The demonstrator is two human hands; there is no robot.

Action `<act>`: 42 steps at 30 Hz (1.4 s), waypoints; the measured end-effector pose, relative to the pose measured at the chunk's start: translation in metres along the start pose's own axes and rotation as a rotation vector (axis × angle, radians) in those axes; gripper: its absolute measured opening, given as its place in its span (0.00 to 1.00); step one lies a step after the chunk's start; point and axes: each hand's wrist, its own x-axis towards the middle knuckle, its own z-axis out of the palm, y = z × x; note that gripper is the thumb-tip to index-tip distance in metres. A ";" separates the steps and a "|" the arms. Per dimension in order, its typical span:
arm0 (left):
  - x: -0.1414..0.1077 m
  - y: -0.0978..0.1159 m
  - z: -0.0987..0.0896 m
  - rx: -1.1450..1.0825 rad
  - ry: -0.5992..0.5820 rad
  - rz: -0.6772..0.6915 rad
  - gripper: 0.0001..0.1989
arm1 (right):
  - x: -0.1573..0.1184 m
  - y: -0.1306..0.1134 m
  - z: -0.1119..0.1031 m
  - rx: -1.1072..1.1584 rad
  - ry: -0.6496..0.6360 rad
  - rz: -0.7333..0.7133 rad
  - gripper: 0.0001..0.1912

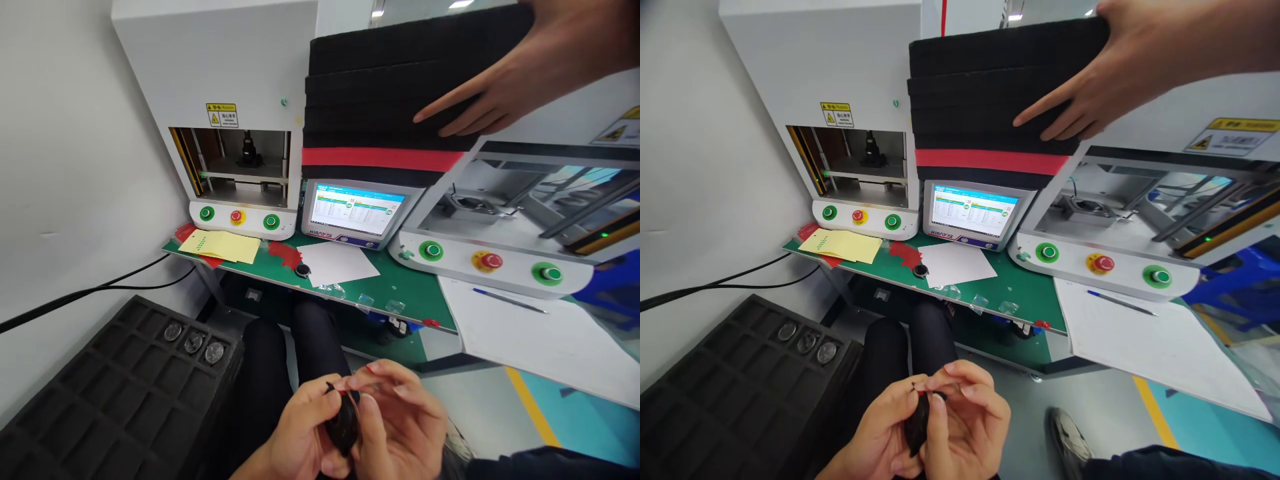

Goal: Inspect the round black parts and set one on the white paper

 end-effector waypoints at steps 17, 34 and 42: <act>-0.002 -0.001 0.001 -0.014 -0.016 0.021 0.14 | -0.012 -0.006 0.018 -0.137 0.253 0.038 0.13; -0.001 -0.004 -0.008 -0.036 -0.111 0.048 0.11 | -0.022 -0.003 0.019 -0.097 0.311 0.056 0.13; -0.001 0.010 -0.007 0.076 -0.009 0.188 0.17 | 0.043 0.030 -0.006 -0.218 -0.117 -0.207 0.07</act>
